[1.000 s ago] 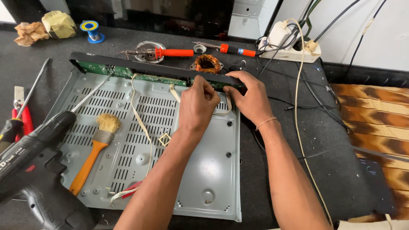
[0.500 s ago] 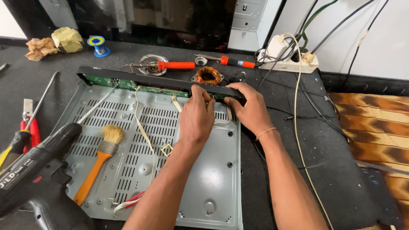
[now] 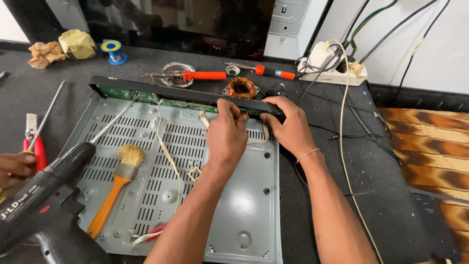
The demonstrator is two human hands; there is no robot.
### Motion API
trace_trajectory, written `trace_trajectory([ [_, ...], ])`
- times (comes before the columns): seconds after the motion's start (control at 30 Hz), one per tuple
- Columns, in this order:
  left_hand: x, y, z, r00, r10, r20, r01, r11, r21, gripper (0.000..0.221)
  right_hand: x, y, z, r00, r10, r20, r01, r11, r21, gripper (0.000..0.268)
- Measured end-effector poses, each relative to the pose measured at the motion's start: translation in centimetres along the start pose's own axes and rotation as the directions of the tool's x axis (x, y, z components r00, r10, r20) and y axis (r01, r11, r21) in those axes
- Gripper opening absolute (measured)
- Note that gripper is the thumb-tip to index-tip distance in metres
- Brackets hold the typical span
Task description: Installing and aligning a circuit board into the chassis of an electronic device
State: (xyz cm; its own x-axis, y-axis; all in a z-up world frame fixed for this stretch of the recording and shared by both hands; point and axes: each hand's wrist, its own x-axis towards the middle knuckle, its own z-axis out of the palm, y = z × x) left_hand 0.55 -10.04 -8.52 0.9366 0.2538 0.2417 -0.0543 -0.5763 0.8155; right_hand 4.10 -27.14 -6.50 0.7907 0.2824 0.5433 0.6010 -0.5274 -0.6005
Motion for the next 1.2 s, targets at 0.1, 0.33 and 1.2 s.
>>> trace_trajectory([
  [0.1, 0.0, 0.1, 0.1, 1.000, -0.009, -0.007, 0.009, 1.000, 0.005, 0.029, 0.0, -0.2, 0.0, 1.000, 0.007, 0.004, -0.007, 1.000, -0.003, 0.028],
  [0.33, -0.2, 0.3, 0.2, 1.000, -0.023, -0.004, 0.023, 1.000, -0.012, 0.026, -0.1, -0.5, -0.1, 1.000, 0.010, 0.016, -0.010, 1.000, -0.025, 0.027],
  [1.2, 0.0, 0.0, 0.7, 0.998, 0.035, -0.043, -0.032, 0.998, 0.059, 0.025, 0.0, -1.3, -0.1, 0.991, -0.132, 0.001, 0.128, 0.961, -0.245, 0.036],
])
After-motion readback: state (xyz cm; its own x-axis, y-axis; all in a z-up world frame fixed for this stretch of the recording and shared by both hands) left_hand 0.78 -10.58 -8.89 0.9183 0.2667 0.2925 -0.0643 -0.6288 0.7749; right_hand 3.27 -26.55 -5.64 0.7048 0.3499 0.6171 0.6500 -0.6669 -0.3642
